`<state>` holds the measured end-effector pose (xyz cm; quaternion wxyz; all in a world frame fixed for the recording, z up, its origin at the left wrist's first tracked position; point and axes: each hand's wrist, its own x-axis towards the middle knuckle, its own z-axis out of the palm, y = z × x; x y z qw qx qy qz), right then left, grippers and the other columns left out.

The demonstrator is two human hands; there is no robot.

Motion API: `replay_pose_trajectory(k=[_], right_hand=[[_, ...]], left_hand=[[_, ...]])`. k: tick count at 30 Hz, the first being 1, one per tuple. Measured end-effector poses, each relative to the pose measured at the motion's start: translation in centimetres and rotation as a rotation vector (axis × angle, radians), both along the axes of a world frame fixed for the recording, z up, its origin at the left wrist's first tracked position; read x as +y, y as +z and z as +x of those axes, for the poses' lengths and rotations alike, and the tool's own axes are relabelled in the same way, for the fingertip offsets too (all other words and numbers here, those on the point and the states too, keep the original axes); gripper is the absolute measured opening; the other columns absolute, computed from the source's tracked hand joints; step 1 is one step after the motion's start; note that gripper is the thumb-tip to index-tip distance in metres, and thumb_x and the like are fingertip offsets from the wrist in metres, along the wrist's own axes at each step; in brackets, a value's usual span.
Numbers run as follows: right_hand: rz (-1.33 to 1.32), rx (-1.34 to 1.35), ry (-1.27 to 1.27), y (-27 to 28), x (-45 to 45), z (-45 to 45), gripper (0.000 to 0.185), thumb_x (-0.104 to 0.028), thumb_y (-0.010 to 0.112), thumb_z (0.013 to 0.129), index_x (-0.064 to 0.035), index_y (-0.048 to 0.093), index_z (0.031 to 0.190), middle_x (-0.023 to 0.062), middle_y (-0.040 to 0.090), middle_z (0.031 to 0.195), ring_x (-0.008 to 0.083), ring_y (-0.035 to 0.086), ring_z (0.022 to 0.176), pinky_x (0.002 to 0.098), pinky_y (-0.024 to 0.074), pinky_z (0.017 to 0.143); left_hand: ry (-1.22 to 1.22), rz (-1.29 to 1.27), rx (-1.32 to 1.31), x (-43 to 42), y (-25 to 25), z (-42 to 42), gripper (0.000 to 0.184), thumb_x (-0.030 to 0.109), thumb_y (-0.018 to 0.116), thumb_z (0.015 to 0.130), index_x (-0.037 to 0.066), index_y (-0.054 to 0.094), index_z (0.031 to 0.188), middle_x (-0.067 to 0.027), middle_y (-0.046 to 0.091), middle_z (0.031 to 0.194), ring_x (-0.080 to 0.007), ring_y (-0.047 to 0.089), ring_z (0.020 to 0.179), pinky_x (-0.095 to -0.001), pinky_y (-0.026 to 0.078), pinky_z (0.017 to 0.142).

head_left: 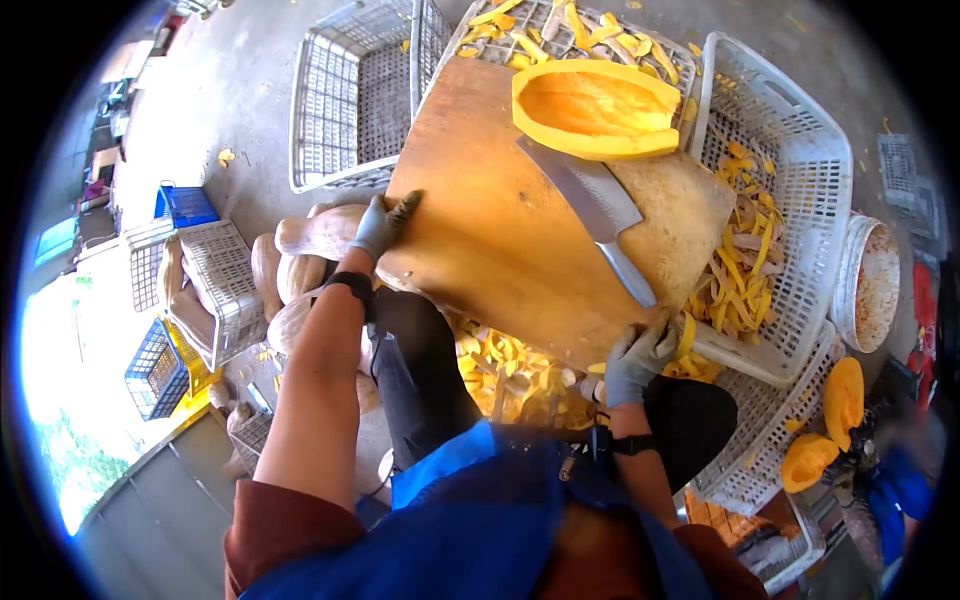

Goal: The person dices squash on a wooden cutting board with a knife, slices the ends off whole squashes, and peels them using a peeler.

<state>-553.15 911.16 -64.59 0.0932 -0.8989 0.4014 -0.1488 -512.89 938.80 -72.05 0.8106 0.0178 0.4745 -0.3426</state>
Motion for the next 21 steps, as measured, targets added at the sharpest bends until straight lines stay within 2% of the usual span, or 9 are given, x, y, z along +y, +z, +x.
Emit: replay_pose_trajectory(k=[1, 3, 7, 9, 11, 12, 14, 17, 21], right_hand=[[0.009, -0.034, -0.001, -0.2, -0.1, 0.1, 0.059, -0.017, 0.059, 0.079, 0.0055, 0.039, 0.13, 0.0233, 0.042, 0.122, 0.0404, 0.042, 0.112, 0.049, 0.0367, 0.096], [0.042, -0.11, -0.026, -0.4, -0.2, 0.0, 0.057, -0.017, 0.058, 0.08, 0.0045, 0.04, 0.13, 0.0238, 0.042, 0.122, 0.0405, 0.04, 0.114, 0.0481, 0.0344, 0.098], [0.135, -0.229, -0.025, -0.3, -1.0, -1.1, 0.055, -0.017, 0.058, 0.08, 0.0025, 0.041, 0.129, 0.0253, 0.042, 0.124, 0.0406, 0.04, 0.117, 0.0459, 0.0332, 0.101], [0.101, -0.283, -0.012, -1.1, -1.9, -1.6, 0.054, -0.017, 0.059, 0.079, 0.0018, 0.042, 0.127, 0.026, 0.041, 0.126, 0.0412, 0.041, 0.117, 0.0453, 0.0347, 0.099], [0.056, -0.276, 0.012, -2.2, -2.1, -2.7, 0.053, -0.017, 0.059, 0.079, 0.0007, 0.043, 0.127, 0.027, 0.04, 0.129, 0.0427, 0.041, 0.118, 0.0448, 0.0346, 0.1], [0.12, -0.282, -0.026, -2.2, -2.7, -3.2, 0.053, -0.016, 0.058, 0.079, 0.0005, 0.043, 0.127, 0.0276, 0.041, 0.129, 0.043, 0.041, 0.119, 0.0447, 0.0345, 0.1], [0.264, -0.271, -0.097, -2.2, -3.7, -3.9, 0.052, -0.016, 0.057, 0.08, 0.0003, 0.044, 0.127, 0.0286, 0.041, 0.129, 0.0436, 0.04, 0.119, 0.0445, 0.0343, 0.101], [0.456, -0.244, -0.148, -3.3, -4.3, -4.4, 0.049, -0.015, 0.055, 0.081, -0.0008, 0.045, 0.127, 0.0268, 0.045, 0.126, 0.0427, 0.042, 0.118, 0.0451, 0.0344, 0.101], [-0.015, -0.264, 0.211, 2.3, 3.6, 0.8, 0.041, -0.012, 0.053, 0.083, -0.0031, 0.05, 0.122, 0.02, 0.05, 0.122, 0.0394, 0.045, 0.115, 0.0462, 0.0359, 0.098]], left_hand=[[0.323, -0.329, 0.234, 0.4, -0.7, 0.4, 0.059, 0.012, 0.048, 0.09, 0.002, 0.023, 0.143, -0.0153, 0.024, 0.147, -0.0199, 0.035, 0.125, -0.0312, 0.047, 0.08], [0.967, -0.638, 0.744, -0.6, -0.8, 1.6, 0.056, 0.009, 0.044, 0.09, 0.003, 0.024, 0.143, -0.0137, 0.023, 0.148, -0.0205, 0.032, 0.127, -0.0321, 0.047, 0.077], [1.392, -0.995, 1.311, 2.3, -3.9, 2.8, 0.051, 0.01, 0.038, 0.093, 0.007, 0.027, 0.142, -0.0081, 0.026, 0.148, -0.0212, 0.041, 0.122, -0.0364, 0.049, 0.075], [1.967, -1.309, 1.88, 1.7, -3.3, 2.5, 0.047, 0.013, 0.038, 0.094, 0.004, 0.03, 0.14, -0.0075, 0.035, 0.143, -0.0184, 0.045, 0.119, -0.0341, 0.05, 0.081], [2.251, -1.719, 2.22, 0.2, 2.8, -3.8, 0.038, 0.025, 0.047, 0.095, -0.002, 0.049, 0.122, -0.0062, 0.054, 0.116, -0.0139, 0.054, 0.094, -0.0293, 0.05, 0.073], [2.307, -1.96, 2.421, -0.6, 6.2, -7.2, 0.041, 0.03, 0.051, 0.095, -0.005, 0.058, 0.113, -0.0056, 0.064, 0.102, -0.0116, 0.059, 0.081, -0.0268, 0.05, 0.069], [2.366, -1.896, 2.384, 0.5, 7.6, -8.5, 0.038, 0.034, 0.059, 0.089, -0.003, 0.066, 0.097, -0.0022, 0.065, 0.081, -0.0082, 0.054, 0.068, -0.0253, 0.046, 0.06], [2.532, -1.759, 2.203, 3.5, 6.9, -8.0, 0.039, 0.037, 0.059, 0.089, 0.0, 0.068, 0.094, -0.0011, 0.063, 0.075, -0.0091, 0.053, 0.063, -0.0276, 0.045, 0.055], [2.613, -1.956, 2.725, 6.8, 6.9, -10.4, 0.038, 0.037, 0.061, 0.088, 0.0, 0.066, 0.097, -0.0018, 0.064, 0.079, -0.01, 0.055, 0.066, -0.0261, 0.046, 0.06]])
